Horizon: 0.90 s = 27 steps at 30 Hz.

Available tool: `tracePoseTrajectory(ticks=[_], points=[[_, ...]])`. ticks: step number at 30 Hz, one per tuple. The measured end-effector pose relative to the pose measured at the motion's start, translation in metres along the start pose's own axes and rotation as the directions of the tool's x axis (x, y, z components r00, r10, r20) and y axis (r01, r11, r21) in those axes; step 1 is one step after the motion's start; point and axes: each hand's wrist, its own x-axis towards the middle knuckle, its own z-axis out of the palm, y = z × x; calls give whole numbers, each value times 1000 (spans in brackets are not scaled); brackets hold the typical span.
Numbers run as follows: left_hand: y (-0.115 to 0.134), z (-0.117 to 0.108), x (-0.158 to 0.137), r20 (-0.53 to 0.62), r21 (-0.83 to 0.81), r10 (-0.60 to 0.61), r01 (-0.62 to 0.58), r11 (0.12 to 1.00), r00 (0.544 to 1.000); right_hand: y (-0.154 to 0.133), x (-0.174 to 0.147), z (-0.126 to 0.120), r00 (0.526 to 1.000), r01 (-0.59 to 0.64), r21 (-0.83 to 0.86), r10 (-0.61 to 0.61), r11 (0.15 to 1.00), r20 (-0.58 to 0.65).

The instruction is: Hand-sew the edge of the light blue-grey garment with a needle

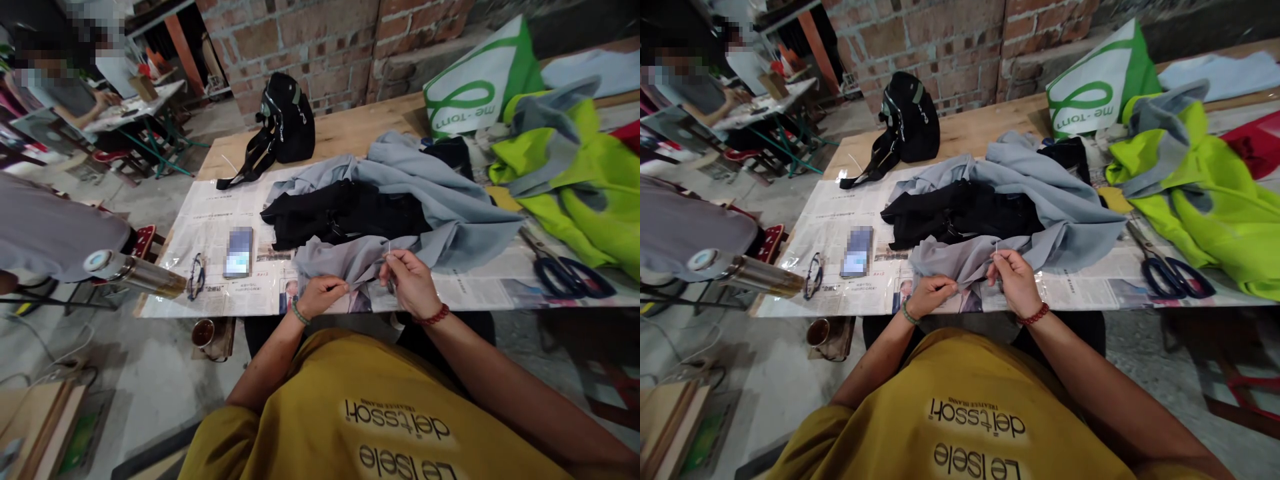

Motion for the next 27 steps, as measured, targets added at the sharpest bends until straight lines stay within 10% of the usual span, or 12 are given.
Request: tracePoseTrajectory(ticks=[6, 13, 27], points=[[0, -1, 1, -13, -2, -21, 21, 1000, 1000, 3, -21, -3, 983, 123, -229, -86, 966, 165], [-1, 0, 0, -49, -20, 53, -54, 998, 997, 13, -48, -3, 811, 487, -531, -134, 694, 569], [-2, 5, -3, -113, 87, 95, -85, 993, 989, 18, -46, 6, 841, 473, -605, -124, 640, 526]])
